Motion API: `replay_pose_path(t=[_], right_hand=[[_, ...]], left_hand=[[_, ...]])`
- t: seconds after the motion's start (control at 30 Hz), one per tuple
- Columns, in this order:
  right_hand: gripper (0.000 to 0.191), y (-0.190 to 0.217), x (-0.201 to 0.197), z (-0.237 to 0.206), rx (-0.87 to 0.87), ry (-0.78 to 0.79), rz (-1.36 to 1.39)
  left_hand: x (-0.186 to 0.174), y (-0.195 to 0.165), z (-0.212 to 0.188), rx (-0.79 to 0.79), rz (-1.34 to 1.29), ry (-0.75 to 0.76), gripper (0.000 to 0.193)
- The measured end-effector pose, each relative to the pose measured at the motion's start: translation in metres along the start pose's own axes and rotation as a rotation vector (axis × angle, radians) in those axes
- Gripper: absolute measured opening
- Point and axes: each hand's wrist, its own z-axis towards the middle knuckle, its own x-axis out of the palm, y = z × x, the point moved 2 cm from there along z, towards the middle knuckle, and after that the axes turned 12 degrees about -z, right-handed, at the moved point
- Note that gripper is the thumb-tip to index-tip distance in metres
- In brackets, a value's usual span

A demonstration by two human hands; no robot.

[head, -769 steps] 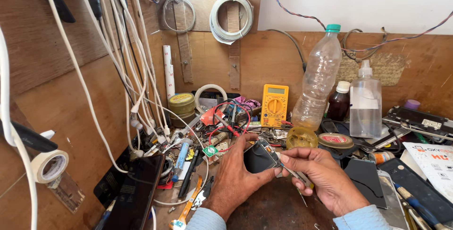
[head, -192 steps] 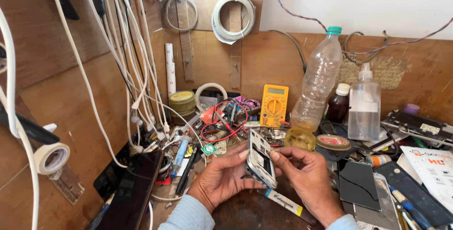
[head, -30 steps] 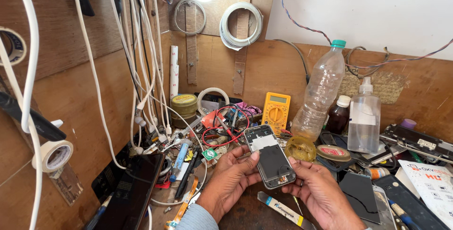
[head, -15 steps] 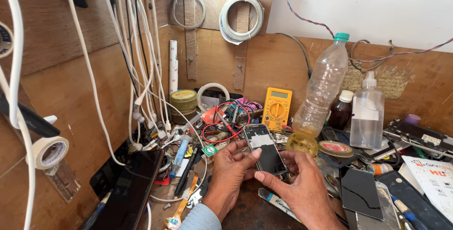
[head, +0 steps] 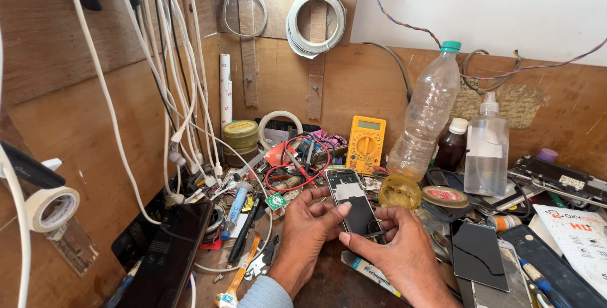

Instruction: The person disassembles a white smartphone, removes the back cover and battery, and manipulates internal components using a metal spudger. The person then handles a second black smartphone, removing its back cover and battery as well.

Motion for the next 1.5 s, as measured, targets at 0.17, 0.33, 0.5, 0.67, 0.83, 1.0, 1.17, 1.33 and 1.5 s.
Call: replay_pose_path(t=[0.17, 0.33, 0.5, 0.67, 0.83, 1.0, 1.17, 1.33, 1.5], right_hand=[[0.085, -0.008, 0.002, 0.004, 0.051, 0.068, 0.094], [0.079, -0.011, 0.000, 0.005, 0.122, 0.131, 0.205], [0.079, -0.007, 0.001, 0.003, 0.073, 0.146, 0.238], [0.078, -0.005, 0.008, -0.001, 0.086, 0.200, 0.271], [0.071, -0.008, 0.006, 0.002, 0.067, 0.228, 0.359], [0.063, -0.007, 0.002, 0.001, 0.110, 0.297, 0.486], [0.060, -0.003, -0.005, 0.002, 0.155, 0.327, 0.429], [0.059, 0.000, -0.010, -0.001, 0.145, 0.311, 0.364], [0.061, 0.003, -0.015, -0.001, 0.104, 0.275, 0.294]], left_hand=[[0.002, -0.002, -0.002, 0.008, 0.049, 0.048, 0.051], [0.003, -0.007, -0.003, -0.062, 0.035, 0.038, 0.049], [0.002, -0.007, 0.000, -0.098, -0.217, 0.087, 0.050], [0.003, -0.006, -0.002, -0.170, -0.384, 0.199, 0.045], [0.008, -0.013, -0.009, -0.142, -0.288, 0.297, 0.062], [0.011, -0.020, -0.014, -0.165, -0.253, 0.319, 0.079], [0.011, -0.021, -0.014, -0.175, -0.252, 0.329, 0.077], [0.009, -0.020, -0.014, -0.162, -0.286, 0.371, 0.075], [0.008, -0.019, -0.013, -0.170, -0.286, 0.384, 0.073]])
